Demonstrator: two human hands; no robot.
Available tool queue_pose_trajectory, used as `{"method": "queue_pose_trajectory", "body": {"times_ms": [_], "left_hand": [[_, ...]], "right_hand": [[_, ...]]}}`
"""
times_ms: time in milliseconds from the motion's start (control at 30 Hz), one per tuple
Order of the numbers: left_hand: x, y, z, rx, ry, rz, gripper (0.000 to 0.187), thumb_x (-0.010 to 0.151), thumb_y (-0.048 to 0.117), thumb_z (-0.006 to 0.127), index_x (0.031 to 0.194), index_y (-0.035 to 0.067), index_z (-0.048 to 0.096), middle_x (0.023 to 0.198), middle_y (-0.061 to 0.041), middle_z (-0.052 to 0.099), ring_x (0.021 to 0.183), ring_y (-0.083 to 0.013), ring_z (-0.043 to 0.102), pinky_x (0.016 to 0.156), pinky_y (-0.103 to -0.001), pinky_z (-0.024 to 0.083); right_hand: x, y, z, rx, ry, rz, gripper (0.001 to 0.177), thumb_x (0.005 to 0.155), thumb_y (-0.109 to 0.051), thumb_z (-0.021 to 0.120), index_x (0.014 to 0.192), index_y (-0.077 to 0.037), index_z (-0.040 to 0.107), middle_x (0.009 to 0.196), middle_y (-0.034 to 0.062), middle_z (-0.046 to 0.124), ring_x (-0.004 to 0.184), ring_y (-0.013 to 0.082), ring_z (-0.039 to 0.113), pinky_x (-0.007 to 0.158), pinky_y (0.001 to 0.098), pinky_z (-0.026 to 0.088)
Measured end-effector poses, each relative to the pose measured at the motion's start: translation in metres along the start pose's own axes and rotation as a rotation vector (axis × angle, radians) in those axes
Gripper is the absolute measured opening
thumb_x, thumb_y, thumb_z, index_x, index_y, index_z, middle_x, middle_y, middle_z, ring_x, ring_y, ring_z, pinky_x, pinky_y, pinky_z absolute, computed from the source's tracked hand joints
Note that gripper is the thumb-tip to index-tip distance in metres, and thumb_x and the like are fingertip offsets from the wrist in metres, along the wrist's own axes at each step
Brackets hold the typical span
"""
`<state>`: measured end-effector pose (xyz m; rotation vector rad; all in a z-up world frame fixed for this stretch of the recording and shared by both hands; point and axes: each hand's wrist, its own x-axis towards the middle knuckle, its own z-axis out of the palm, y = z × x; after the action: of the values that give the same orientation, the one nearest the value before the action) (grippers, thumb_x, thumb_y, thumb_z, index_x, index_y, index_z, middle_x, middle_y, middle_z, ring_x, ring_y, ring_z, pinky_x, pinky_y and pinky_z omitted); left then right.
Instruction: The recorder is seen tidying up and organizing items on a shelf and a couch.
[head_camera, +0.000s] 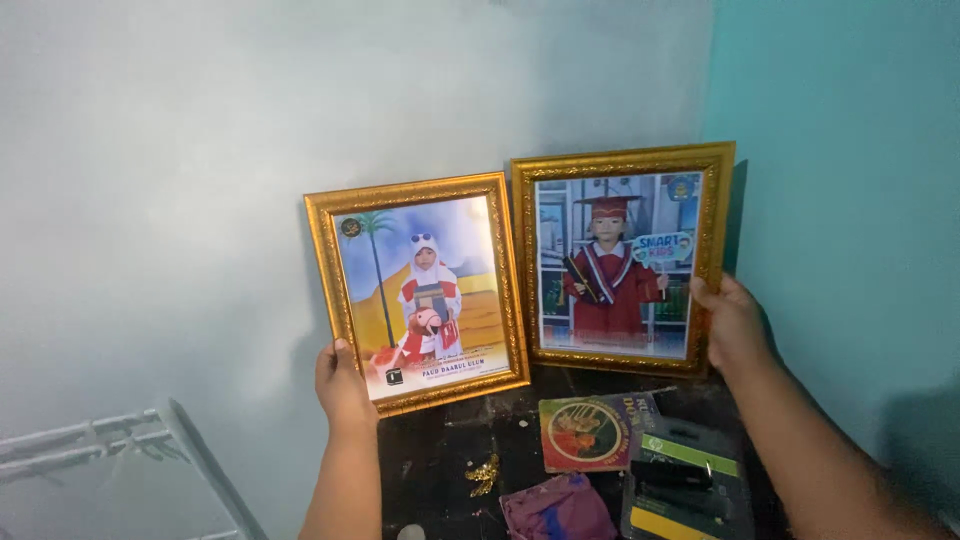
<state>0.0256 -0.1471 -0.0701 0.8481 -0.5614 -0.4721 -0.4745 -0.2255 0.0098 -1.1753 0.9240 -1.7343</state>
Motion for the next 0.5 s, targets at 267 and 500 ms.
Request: {"method": "queue_pose_trajectory", "body": {"times_ms": [267, 500], "left_hand": [[0.000, -0.004, 0.004, -0.091, 0.061, 0.044, 0.016, 0.107, 0.021, 0.055, 0.111, 0.006, 0.058, 0.094, -0.006, 0.066, 0.083, -0.0156, 0.063, 0.075, -0.032, 0.054], [0.002, 0.016, 0.002, -0.165, -0.048, 0.011, 0.017, 0.107, 0.024, 0.054, 0.110, 0.008, 0.057, 0.091, -0.008, 0.065, 0.081, -0.0171, 0.064, 0.075, -0.033, 0.053]], "right_hand": [[0.015, 0.022, -0.003, 0.096, -0.035, -0.059, 0.027, 0.103, -0.015, 0.060, 0.127, -0.004, 0.063, 0.113, 0.0047, 0.067, 0.101, 0.0190, 0.062, 0.094, 0.0377, 0.048], [0.004, 0.011, 0.001, 0.123, -0.063, -0.127, 0.030, 0.101, -0.012, 0.060, 0.130, -0.006, 0.062, 0.116, 0.0039, 0.068, 0.104, 0.0183, 0.064, 0.096, 0.0365, 0.049]]}}
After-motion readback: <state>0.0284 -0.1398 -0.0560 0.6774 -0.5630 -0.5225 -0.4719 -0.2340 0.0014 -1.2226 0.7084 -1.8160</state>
